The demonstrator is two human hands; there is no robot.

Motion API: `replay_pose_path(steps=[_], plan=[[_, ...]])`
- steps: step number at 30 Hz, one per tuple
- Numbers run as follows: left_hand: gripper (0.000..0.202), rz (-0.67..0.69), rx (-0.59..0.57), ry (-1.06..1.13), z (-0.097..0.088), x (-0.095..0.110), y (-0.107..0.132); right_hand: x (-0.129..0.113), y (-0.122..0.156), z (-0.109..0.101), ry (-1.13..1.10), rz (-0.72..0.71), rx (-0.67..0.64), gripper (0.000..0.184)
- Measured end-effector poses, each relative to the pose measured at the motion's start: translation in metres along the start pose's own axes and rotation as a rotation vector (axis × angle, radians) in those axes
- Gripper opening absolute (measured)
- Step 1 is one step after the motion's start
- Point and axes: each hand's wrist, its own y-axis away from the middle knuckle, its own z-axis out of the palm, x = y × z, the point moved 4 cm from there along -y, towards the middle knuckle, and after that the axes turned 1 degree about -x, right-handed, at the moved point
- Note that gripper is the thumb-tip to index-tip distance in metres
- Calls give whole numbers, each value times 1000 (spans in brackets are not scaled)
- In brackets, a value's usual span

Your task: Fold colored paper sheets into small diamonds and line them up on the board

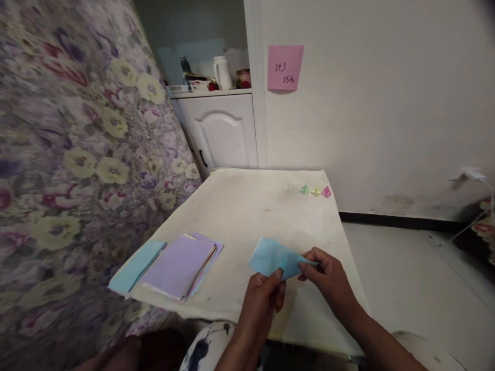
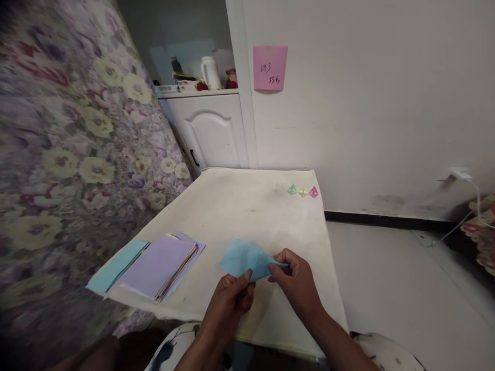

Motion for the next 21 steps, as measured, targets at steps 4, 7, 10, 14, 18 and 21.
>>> replay_pose_path(steps=[4,7,10,14,18,21], plan=[[41,17,-10,-4,2,-1,0,0,1,1,-19,12,40,26],[44,12,-14,-26,4,-1,-1,2,0,1,-35,20,57,25],[44,-5,-4,-23,4,-3,-1,2,-2,1,-38,20,58,24],[40,-5,7,22,3,-5,0,2,-2,1,-32,16,69,20],[37,-5,26,58,3,-7,-1,2,-1,0,-52,8,82,19],[38,10,35,65,4,-7,-1,4,-1,0,-83,10,78,17]])
